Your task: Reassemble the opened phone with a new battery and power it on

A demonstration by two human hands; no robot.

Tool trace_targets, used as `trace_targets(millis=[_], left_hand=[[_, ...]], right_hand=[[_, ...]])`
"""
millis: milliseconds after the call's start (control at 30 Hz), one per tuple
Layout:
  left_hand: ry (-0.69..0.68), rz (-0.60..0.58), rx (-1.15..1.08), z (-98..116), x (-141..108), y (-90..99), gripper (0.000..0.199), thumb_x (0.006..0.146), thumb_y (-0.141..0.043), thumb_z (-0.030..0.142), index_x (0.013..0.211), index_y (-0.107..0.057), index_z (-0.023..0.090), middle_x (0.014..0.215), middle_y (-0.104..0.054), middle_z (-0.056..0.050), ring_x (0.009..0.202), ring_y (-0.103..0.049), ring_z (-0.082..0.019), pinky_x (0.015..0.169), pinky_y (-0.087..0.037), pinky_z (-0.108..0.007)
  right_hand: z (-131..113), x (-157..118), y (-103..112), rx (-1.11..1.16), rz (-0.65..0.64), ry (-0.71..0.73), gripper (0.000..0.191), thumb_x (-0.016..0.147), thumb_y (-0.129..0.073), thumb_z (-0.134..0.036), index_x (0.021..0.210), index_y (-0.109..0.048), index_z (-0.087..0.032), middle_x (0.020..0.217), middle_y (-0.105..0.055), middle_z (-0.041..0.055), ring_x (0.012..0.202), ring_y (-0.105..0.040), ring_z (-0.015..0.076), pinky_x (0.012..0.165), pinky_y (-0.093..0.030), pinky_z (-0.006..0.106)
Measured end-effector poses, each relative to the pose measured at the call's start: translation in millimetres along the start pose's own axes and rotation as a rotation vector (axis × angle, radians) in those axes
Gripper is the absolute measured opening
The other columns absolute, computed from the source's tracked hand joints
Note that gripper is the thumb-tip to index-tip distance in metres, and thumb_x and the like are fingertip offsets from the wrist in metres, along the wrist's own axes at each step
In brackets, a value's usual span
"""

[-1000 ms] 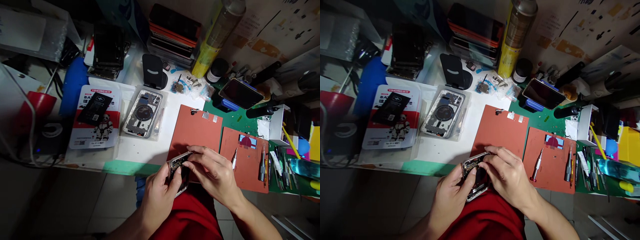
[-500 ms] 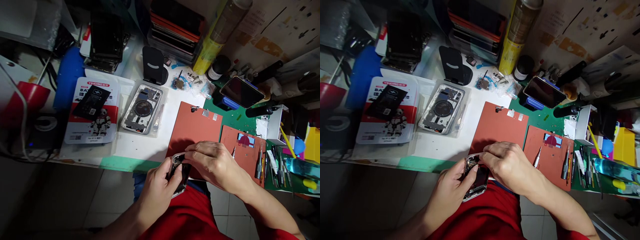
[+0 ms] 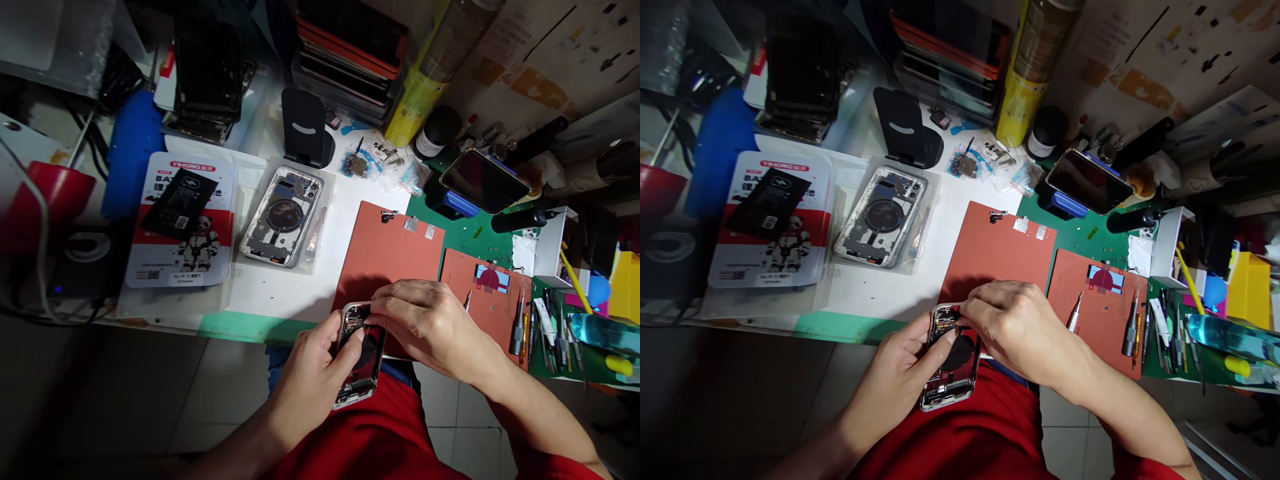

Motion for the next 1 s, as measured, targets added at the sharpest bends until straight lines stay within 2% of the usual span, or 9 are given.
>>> trace_targets(millis=[333,600,800,1000], left_hand=[[0.01,-0.034,-0.041,-0.5,1.0,-0.4,0.026,0.104,-0.061,0.043,0.109,-0.072,0.02,0.076,-0.069,-0.001,0.077,-0.065,-0.019,0.075,-0.057,-0.027],[0.027,-0.071,-0.081,0.4,0.9,-2.7,0.026,0.106,-0.06,0.044,0.108,-0.07,0.02,0.085,-0.071,-0.002,0.08,-0.065,-0.019,0.073,-0.056,-0.027],[0.038,-0.094,-0.12,2.1,2.2,-4.6,0.026,0.106,-0.059,0.044,0.112,-0.069,0.021,0.095,-0.073,-0.003,0.09,-0.065,-0.02,0.08,-0.055,-0.028],[0.053,-0.075,-0.124,5.8,4.1,-5.1,0.029,0.106,-0.059,0.043,0.117,-0.07,0.019,0.1,-0.074,-0.005,0.091,-0.064,-0.02,0.082,-0.056,-0.03]], right_hand=[[2.2,1.7,1.2,0.043,-0.026,-0.027,0.017,0.107,-0.058,-0.009,0.111,-0.074,-0.012,0.102,-0.08,0.0118,0.095,-0.077,0.0234,0.082,-0.065,0.037],[0.6,1.5,3.3,0.031,-0.03,0.001,0.016,0.106,-0.059,-0.01,0.11,-0.074,-0.011,0.102,-0.079,0.0121,0.092,-0.076,0.0237,0.079,-0.064,0.038],[-1.4,1.9,5.0,0.012,-0.018,0.011,0.017,0.107,-0.058,-0.01,0.11,-0.074,-0.013,0.1,-0.08,0.0116,0.091,-0.076,0.0222,0.08,-0.064,0.036],[-1.0,1.3,3.7,0.003,-0.031,0.006,0.017,0.106,-0.058,-0.01,0.112,-0.074,-0.011,0.101,-0.08,0.0124,0.091,-0.077,0.0238,0.079,-0.064,0.037]])
Point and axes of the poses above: each hand's wrist, its own x-axis towards the middle knuckle, its own y-axis out of the back of the hand, z = x × y, the point moved 6 cm from there along x, towards the middle knuckle
